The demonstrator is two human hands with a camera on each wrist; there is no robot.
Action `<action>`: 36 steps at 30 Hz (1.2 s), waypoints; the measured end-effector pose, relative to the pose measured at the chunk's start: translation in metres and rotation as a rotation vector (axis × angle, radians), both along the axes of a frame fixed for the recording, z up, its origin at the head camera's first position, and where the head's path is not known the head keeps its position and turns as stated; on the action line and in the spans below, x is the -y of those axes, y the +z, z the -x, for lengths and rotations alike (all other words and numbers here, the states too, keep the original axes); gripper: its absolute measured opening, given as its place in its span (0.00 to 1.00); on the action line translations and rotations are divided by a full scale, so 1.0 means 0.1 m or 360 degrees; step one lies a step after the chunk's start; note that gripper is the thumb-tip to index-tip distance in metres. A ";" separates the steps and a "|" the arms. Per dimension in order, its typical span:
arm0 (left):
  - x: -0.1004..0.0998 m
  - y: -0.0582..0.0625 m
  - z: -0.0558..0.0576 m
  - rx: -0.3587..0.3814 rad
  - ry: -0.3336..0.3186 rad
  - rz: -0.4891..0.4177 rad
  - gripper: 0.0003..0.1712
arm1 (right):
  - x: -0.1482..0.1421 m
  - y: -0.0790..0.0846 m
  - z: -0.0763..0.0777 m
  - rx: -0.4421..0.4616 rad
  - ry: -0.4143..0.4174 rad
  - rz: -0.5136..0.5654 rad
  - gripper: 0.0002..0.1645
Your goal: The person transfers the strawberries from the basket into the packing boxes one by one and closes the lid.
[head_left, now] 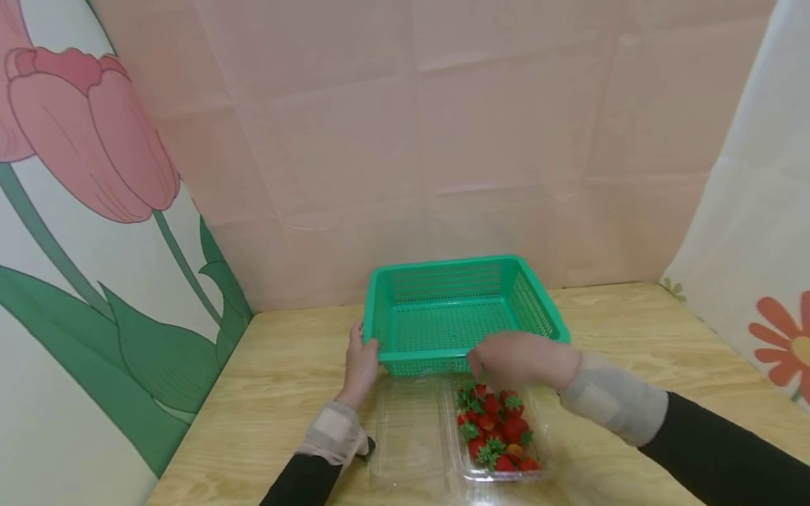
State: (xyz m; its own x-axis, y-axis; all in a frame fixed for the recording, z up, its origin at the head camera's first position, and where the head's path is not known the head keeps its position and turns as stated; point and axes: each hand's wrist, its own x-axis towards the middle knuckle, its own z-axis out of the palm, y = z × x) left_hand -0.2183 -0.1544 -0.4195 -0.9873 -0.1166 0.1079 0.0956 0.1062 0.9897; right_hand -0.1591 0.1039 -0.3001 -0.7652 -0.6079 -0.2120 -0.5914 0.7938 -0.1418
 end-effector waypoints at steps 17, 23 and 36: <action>-0.01 -0.01 -0.02 -0.0003 0.0012 -0.0004 0.33 | 0.37 0.58 0.69 -0.0082 0.0083 -0.0267 0.13; -0.02 0.02 -0.04 -0.0017 0.0004 -0.0005 0.33 | 0.52 0.43 0.94 0.0023 0.0066 -0.0334 0.10; -0.01 0.01 -0.07 -0.0026 0.0020 -0.0014 0.34 | 0.64 0.01 1.10 0.0205 -0.0047 -0.0443 0.08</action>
